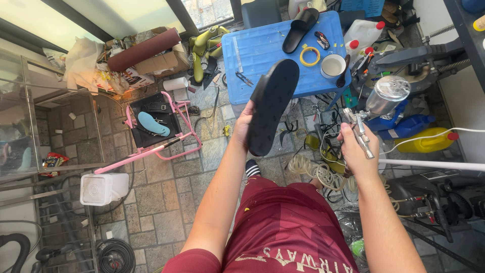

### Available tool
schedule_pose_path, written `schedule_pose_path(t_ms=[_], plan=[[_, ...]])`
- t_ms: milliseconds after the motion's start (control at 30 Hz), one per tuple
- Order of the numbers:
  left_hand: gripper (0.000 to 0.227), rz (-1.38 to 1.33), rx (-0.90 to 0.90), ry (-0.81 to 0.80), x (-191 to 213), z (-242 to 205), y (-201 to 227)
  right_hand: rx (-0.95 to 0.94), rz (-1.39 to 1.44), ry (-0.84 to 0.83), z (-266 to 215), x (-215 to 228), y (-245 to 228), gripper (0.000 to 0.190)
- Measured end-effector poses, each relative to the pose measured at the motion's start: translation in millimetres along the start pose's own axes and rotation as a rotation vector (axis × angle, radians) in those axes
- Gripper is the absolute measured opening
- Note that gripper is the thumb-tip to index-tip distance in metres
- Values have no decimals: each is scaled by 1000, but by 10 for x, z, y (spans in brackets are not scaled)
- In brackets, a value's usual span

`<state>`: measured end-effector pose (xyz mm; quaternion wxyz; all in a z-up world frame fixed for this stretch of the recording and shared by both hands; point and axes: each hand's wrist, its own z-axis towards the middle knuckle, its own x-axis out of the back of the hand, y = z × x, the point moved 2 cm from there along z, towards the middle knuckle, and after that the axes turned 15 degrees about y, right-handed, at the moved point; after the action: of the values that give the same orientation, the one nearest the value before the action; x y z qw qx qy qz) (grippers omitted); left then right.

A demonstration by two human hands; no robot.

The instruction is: The person holds a black slide sandal and uses a spray gun to apply a coating to its upper and sole. They then use a hairdryer to dry the surface before applying another coat with the spray gun.

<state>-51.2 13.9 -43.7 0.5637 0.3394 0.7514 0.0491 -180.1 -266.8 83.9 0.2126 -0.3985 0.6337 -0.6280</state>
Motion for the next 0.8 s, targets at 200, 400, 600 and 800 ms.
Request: schedule_pose_path(t_ms=[200, 400, 600, 800], plan=[[64, 587, -392, -86, -230, -57, 0, 329, -227, -19, -99, 39, -211, 21], [51, 1089, -847, -72, -331, -33, 69, 565, -296, 11, -234, -30, -549, 19], [51, 1183, -913, -133, -327, -66, 132, 615, -298, -5, -211, -50, -686, 18], [55, 1068, -679, -206, -246, -54, 202, 351, -302, -168, -130, -14, -546, 21]])
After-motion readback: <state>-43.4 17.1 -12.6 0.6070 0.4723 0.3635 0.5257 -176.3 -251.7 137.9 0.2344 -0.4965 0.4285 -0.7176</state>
